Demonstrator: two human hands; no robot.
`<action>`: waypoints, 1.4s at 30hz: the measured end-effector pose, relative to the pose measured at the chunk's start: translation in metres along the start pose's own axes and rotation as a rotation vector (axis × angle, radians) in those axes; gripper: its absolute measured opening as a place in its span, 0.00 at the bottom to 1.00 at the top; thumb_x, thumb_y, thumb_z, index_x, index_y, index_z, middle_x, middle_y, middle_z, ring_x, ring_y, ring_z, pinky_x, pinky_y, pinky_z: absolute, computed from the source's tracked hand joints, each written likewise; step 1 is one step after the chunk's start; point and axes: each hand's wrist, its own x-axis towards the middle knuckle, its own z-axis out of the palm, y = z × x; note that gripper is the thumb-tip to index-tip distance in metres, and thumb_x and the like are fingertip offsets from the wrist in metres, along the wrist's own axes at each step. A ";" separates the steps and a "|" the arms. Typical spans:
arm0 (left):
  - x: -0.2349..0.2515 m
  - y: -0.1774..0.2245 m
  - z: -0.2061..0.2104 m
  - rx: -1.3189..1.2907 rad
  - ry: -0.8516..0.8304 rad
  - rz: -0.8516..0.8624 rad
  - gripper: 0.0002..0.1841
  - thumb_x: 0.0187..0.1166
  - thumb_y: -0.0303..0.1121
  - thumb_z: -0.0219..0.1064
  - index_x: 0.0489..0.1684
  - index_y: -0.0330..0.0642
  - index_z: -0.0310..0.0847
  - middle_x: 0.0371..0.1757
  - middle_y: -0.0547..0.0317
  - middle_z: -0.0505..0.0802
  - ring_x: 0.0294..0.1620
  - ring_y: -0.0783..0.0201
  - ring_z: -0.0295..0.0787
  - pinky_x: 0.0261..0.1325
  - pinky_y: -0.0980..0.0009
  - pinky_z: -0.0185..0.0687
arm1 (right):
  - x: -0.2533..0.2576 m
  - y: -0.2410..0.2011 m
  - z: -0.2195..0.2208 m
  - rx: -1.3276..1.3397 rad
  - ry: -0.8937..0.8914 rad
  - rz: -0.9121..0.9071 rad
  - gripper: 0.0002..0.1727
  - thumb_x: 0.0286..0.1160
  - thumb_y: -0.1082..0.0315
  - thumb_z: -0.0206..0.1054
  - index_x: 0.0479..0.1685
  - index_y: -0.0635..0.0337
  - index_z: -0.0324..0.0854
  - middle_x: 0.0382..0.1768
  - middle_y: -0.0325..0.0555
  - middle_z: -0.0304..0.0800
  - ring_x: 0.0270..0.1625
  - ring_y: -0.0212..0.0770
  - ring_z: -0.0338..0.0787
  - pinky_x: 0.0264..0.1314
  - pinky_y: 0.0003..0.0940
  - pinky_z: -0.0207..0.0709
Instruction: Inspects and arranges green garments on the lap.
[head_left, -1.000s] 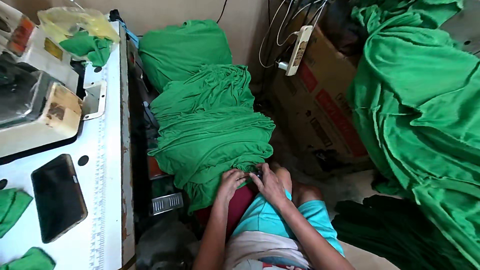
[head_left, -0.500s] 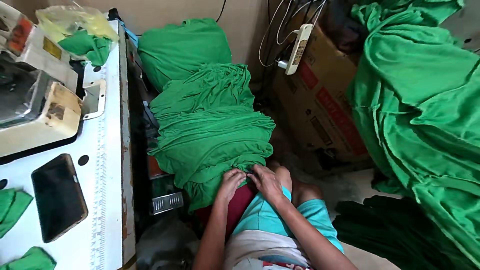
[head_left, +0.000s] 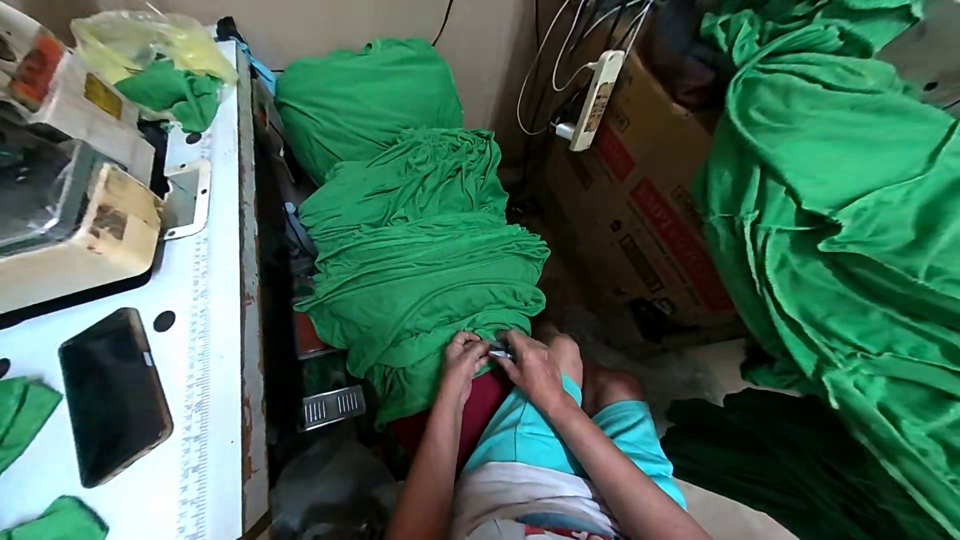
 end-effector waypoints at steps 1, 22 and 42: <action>0.000 0.000 0.001 0.016 0.008 0.004 0.11 0.81 0.20 0.63 0.56 0.27 0.72 0.41 0.49 0.90 0.41 0.63 0.90 0.51 0.63 0.88 | 0.000 -0.002 0.001 -0.038 -0.002 -0.027 0.15 0.69 0.75 0.73 0.56 0.68 0.87 0.48 0.62 0.94 0.53 0.63 0.94 0.59 0.64 0.83; 0.002 -0.008 -0.006 0.046 -0.064 0.090 0.08 0.84 0.22 0.58 0.43 0.28 0.83 0.37 0.55 0.91 0.38 0.66 0.89 0.49 0.66 0.88 | -0.004 -0.007 -0.011 0.083 -0.319 0.122 0.19 0.81 0.61 0.65 0.62 0.64 0.81 0.51 0.61 0.92 0.56 0.61 0.92 0.63 0.62 0.80; 0.001 -0.009 -0.009 -0.027 -0.100 0.088 0.09 0.82 0.20 0.53 0.36 0.31 0.80 0.38 0.56 0.91 0.46 0.63 0.90 0.59 0.63 0.86 | 0.000 0.004 0.001 -0.006 -0.021 0.017 0.16 0.87 0.64 0.61 0.57 0.69 0.85 0.50 0.62 0.93 0.57 0.61 0.93 0.65 0.58 0.83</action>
